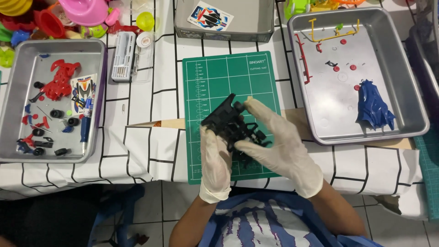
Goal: Assembling a mini 4WD toy car by fitting together chassis, wheels, and body components on a cutting mat.
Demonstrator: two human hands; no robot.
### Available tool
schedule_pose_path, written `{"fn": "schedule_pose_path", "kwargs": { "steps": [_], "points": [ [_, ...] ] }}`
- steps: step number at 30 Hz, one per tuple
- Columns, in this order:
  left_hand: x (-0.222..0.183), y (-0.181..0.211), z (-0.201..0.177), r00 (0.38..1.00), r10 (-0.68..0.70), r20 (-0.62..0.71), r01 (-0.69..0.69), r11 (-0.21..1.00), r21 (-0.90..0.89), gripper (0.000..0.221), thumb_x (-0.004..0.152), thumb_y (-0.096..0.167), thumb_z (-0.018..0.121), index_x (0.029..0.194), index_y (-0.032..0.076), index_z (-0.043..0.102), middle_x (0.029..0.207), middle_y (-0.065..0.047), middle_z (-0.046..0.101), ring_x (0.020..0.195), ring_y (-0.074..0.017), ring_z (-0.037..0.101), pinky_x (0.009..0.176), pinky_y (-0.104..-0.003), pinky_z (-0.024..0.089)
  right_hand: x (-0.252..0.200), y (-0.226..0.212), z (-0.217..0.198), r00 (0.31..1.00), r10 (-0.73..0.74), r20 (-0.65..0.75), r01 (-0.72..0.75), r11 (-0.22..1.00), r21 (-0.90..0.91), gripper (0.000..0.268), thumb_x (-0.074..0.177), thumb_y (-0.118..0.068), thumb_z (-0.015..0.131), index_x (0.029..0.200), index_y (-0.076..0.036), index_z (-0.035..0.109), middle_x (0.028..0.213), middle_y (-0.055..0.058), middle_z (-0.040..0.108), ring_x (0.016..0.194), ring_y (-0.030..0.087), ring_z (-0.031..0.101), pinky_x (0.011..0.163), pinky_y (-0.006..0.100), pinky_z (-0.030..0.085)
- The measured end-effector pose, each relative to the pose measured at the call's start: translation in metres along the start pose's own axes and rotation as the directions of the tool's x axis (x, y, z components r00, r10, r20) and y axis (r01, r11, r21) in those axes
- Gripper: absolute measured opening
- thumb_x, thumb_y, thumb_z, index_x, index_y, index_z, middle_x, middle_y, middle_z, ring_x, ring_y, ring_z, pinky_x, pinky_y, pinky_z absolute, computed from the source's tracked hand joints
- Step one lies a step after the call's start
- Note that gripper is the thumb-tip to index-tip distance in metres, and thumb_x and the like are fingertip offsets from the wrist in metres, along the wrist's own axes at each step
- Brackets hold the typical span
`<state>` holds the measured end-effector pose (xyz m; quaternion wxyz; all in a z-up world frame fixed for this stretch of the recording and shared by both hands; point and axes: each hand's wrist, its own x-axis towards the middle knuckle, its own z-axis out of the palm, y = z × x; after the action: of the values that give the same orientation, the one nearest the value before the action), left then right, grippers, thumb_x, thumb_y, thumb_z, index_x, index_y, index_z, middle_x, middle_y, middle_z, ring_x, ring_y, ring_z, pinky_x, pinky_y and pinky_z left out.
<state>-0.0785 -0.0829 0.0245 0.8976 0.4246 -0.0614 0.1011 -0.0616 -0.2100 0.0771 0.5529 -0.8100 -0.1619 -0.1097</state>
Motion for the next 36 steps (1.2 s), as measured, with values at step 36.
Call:
{"fn": "schedule_pose_path", "kwargs": {
  "steps": [36],
  "points": [
    [0.03,0.062,-0.043,0.94,-0.258,-0.223,0.221,-0.036,0.975,0.032,0.086,0.043,0.076,0.113,0.027,0.08,0.113,0.013,0.08,0.107,-0.0072,0.074,0.095,-0.029,0.057,0.014,-0.004,-0.169,0.693,0.697,-0.183,-0.621,0.449,-0.642,0.058,0.098,-0.038,0.06,0.152,-0.019,0.05,0.15,0.013,0.053,0.131,0.035,0.054,0.105,0.061,0.046]
  ]
}}
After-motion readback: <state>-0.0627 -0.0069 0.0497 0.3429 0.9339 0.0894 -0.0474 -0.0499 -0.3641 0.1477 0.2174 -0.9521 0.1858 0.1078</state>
